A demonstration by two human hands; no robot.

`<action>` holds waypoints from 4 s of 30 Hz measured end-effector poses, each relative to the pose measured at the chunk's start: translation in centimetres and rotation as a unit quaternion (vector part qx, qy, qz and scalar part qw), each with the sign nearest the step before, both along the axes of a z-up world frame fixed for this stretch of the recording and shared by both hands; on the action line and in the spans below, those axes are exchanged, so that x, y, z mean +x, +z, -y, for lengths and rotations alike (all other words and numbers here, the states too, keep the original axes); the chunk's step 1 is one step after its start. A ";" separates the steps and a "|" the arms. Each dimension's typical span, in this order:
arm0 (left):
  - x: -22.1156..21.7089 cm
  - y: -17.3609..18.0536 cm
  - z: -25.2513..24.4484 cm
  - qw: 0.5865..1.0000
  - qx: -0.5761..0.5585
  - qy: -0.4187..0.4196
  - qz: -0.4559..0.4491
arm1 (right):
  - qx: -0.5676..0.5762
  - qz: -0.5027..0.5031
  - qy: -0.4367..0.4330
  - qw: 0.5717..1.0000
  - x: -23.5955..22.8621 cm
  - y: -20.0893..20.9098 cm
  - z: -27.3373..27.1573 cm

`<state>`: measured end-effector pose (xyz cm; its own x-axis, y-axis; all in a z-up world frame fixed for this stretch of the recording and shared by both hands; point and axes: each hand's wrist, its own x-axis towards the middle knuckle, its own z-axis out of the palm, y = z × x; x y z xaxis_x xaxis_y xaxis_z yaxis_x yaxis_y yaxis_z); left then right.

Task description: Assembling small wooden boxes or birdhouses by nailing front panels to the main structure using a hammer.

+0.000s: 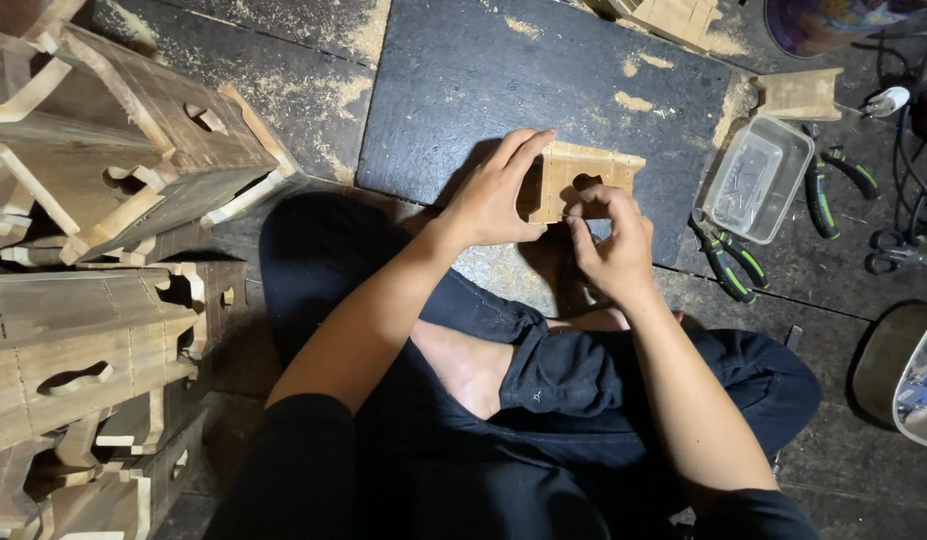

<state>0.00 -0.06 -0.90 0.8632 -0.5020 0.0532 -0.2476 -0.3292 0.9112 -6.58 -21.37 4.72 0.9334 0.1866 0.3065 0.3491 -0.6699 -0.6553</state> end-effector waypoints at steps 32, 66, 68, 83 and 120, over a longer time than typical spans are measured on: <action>0.1 1.0 -0.2 1.000 0.009 0.000 -0.015 | -0.016 0.005 0.013 1.000 0.4 0.2 -0.1; -0.5 0.3 0.8 0.998 -0.001 0.050 0.031 | -0.182 0.175 0.145 0.957 1.9 3.2 -2.6; -0.8 1.5 0.5 0.998 -0.001 0.056 0.038 | -0.173 0.171 0.122 0.962 1.6 2.6 -2.3; -0.8 -3.2 2.0 0.977 -0.023 0.135 0.162 | -0.440 -0.388 -0.043 0.809 -7.3 3.4 5.9; 0.7 -1.2 2.2 0.991 -0.008 0.125 0.046 | 0.116 -0.198 -0.116 0.966 8.0 -0.4 1.4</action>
<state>0.74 -2.29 -2.13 0.9516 -0.2714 0.1443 -0.2428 -0.3759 0.8943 1.38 -22.75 4.35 0.9945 -0.0736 -0.0747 -0.1021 -0.5187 -0.8488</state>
